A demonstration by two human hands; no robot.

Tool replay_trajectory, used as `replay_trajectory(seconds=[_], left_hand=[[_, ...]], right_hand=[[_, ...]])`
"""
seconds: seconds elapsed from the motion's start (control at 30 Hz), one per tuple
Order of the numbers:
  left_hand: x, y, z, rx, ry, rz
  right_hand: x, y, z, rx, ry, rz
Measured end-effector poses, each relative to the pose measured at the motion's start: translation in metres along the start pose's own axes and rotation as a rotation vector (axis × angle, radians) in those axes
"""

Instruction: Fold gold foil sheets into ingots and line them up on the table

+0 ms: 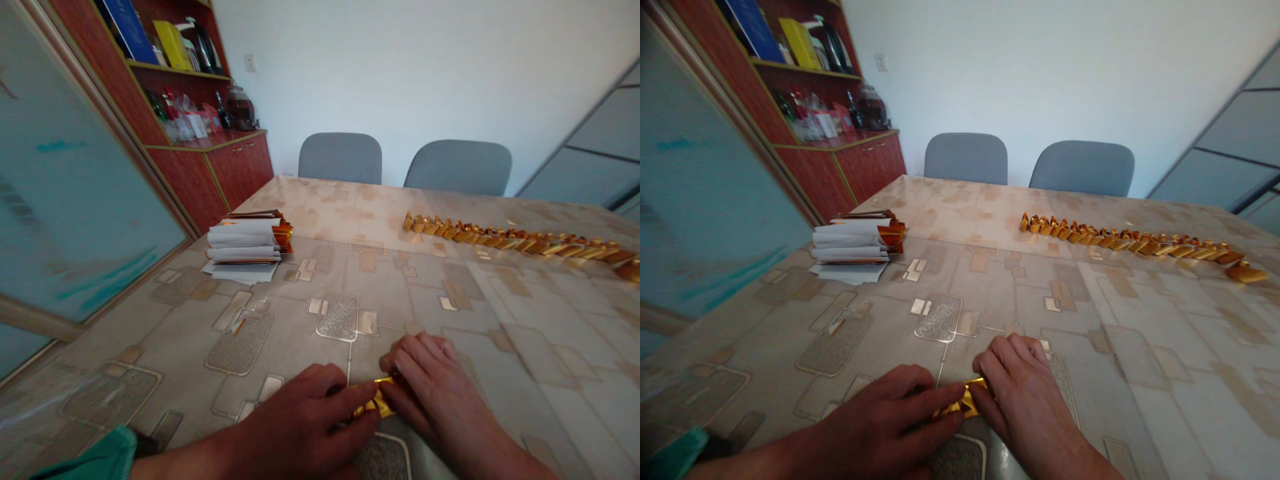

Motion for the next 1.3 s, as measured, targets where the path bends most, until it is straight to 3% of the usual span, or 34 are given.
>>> replay_trajectory(seconds=[0.1, 0.2, 0.3, 0.5, 0.97, 1.13, 1.3], left_hand=[[0.0, 0.0, 0.0, -0.01, -0.021, -0.011], [-0.001, -0.001, 0.0, -0.029, -0.005, -0.02], [-0.002, -0.004, 0.002, -0.061, -0.014, -0.039], [-0.004, -0.006, 0.001, -0.099, -0.064, -0.022], [-0.006, -0.007, -0.002, -0.127, -0.151, -0.068], [-0.003, -0.007, -0.004, -0.116, -0.184, -0.08], [-0.001, -0.007, -0.007, -0.146, -0.227, -0.091]], right_hand=[[0.001, -0.004, -0.005, -0.049, 0.05, 0.0], [-0.001, -0.017, -0.008, -0.077, 0.084, -0.104], [-0.007, -0.024, -0.007, 0.008, 0.039, -0.189], [-0.024, -0.01, -0.01, 0.118, -0.07, -0.136], [-0.041, 0.01, -0.022, -0.258, -0.138, -0.144], [-0.04, -0.012, -0.03, -0.29, -0.024, -0.255], [-0.044, -0.033, -0.022, -0.158, -0.098, -0.278]])
Point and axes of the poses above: each hand's wrist, its own x-axis towards the middle knuckle, its own z-axis out of the palm, y = z × x, the point moved 5 cm from there along x, towards the middle knuckle, and after that the axes turned 1 degree about y, right-handed, at the moved point
